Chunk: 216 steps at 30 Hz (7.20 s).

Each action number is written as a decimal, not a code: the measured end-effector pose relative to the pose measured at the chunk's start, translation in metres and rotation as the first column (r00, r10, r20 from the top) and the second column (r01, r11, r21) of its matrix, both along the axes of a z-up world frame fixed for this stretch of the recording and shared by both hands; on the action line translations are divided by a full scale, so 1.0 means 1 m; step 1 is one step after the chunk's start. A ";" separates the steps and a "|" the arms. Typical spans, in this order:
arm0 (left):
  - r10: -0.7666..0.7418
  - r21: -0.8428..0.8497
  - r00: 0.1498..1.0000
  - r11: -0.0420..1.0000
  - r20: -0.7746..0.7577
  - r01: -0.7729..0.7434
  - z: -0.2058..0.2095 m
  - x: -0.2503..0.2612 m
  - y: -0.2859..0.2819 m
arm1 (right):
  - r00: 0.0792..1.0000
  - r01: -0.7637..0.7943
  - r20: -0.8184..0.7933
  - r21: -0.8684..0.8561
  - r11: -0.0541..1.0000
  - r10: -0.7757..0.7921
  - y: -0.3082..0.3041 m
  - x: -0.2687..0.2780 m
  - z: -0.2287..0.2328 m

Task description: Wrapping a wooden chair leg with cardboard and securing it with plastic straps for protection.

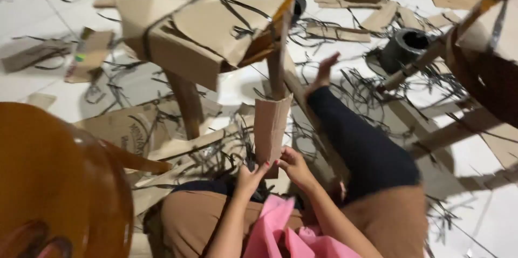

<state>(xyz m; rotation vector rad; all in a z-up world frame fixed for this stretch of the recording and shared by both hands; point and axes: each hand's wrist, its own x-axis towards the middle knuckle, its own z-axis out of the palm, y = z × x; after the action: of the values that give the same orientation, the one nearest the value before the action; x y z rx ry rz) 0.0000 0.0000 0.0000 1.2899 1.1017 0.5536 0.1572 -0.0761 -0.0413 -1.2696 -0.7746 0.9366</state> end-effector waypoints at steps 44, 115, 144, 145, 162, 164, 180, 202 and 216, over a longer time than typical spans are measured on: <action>0.345 0.098 0.933 0.937 -0.100 -0.335 -0.055 0.073 0.055 | 0.915 0.196 0.386 -0.175 0.965 -0.116 0.061 0.083 0.006; -0.016 -0.069 0.948 0.998 -0.318 -0.006 -0.077 0.104 0.070 | 0.909 -0.162 0.392 0.020 0.987 0.142 0.052 0.135 -0.004; 0.038 0.167 0.958 0.986 -0.285 0.011 -0.027 0.021 0.117 | 0.969 0.097 0.240 -0.144 0.985 -0.060 0.101 0.122 -0.023; 0.035 0.164 0.958 0.986 -0.285 0.013 -0.006 0.024 0.113 | 0.969 0.099 0.240 -0.146 0.984 -0.062 0.102 0.121 -0.026; 0.003 -0.028 0.944 1.000 0.329 0.007 0.014 0.012 0.111 | 0.525 0.484 0.692 0.236 0.843 -0.495 0.075 0.079 -0.018; -0.005 0.007 0.955 1.000 0.296 0.004 0.021 0.009 0.112 | 0.566 0.426 0.688 0.228 0.876 -0.454 0.074 0.058 -0.003; 0.101 0.382 0.976 0.924 -0.190 -0.022 -0.012 0.007 0.110 | 0.886 0.119 0.438 0.100 0.988 -0.151 0.133 -0.055 0.046; -0.054 0.136 0.838 0.979 -0.543 0.151 -0.045 0.023 0.111 | 0.856 -0.220 0.412 -0.255 0.942 0.312 0.078 0.081 0.139; 0.412 0.684 0.906 0.635 0.092 -0.359 -0.110 0.159 0.077 | 0.967 -0.255 0.046 0.145 0.956 0.251 0.025 0.195 0.097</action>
<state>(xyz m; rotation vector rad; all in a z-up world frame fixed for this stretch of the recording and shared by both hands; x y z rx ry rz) 0.1589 0.0772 -0.1095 1.7262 1.3009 1.3597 0.3518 -0.0510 0.0560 -1.0693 -1.0281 1.0464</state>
